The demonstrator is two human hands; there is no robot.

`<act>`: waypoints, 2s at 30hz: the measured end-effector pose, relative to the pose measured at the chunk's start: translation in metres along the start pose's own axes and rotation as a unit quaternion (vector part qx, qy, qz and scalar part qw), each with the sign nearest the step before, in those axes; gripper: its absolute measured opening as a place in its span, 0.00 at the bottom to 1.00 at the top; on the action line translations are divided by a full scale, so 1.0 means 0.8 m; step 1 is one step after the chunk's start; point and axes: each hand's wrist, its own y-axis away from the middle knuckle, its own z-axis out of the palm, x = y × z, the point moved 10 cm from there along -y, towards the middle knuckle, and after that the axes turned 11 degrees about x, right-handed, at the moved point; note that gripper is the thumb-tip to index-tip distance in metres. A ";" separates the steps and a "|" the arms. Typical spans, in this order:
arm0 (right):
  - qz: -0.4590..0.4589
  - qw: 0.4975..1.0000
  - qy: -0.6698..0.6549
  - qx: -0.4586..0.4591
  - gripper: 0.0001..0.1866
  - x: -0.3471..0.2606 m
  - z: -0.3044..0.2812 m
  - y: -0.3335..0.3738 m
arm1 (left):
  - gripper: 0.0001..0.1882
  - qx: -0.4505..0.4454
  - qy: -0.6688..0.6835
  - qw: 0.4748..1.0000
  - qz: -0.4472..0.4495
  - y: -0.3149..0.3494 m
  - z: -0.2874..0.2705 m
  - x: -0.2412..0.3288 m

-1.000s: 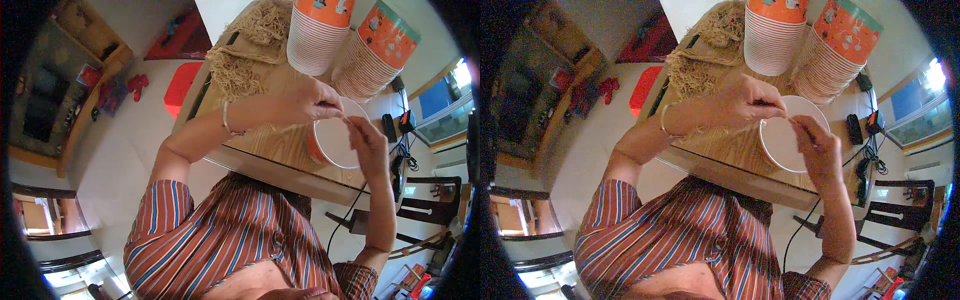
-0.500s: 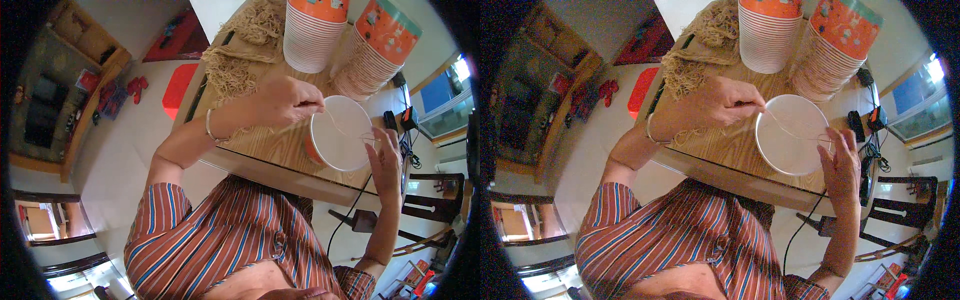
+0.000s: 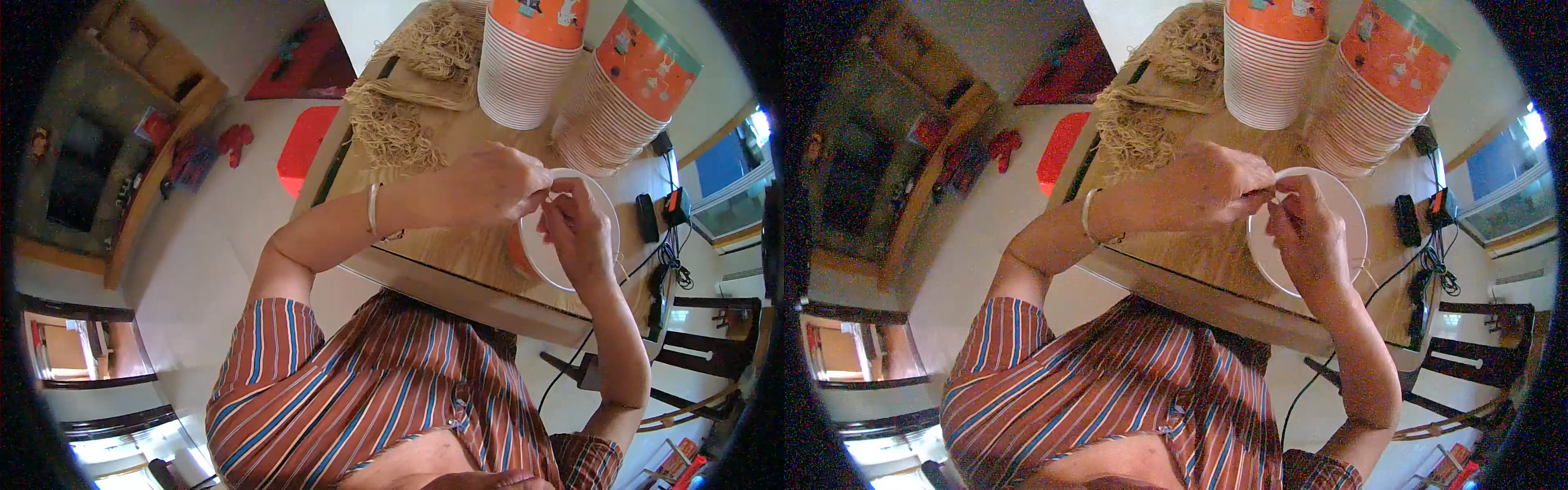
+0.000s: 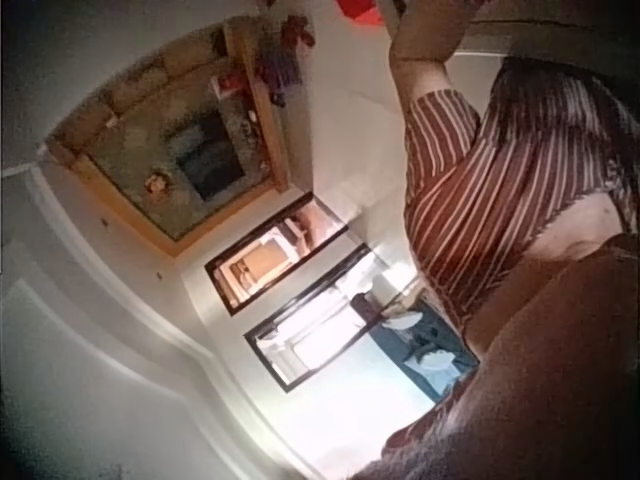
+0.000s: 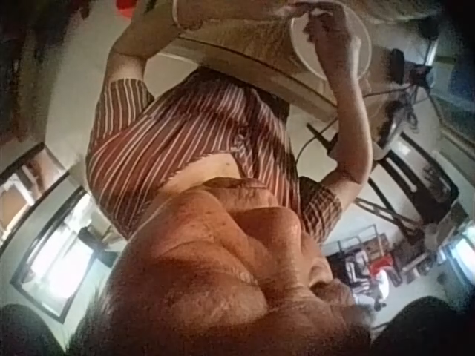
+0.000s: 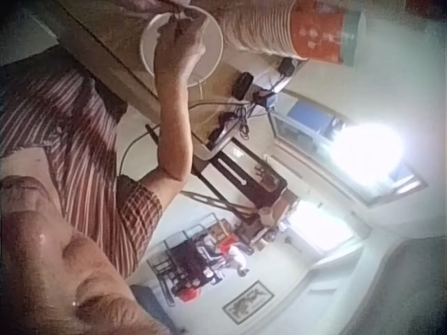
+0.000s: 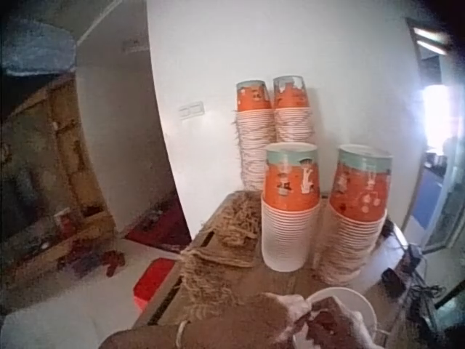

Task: Place shredded material into paper cups and organize them on a table.

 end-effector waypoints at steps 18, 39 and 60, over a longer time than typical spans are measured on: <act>0.042 0.992 -0.065 0.102 0.06 0.017 -0.035 0.012 | 0.14 0.023 0.233 0.935 -0.266 0.024 0.002 -0.092; -0.047 0.988 -0.063 0.134 0.02 0.003 -0.029 0.018 | 0.17 0.005 0.357 0.898 -0.258 0.022 0.049 -0.046; 0.099 0.993 -0.063 0.022 0.05 0.024 -0.023 0.012 | 0.06 -0.028 0.374 0.889 -0.265 0.014 0.045 -0.042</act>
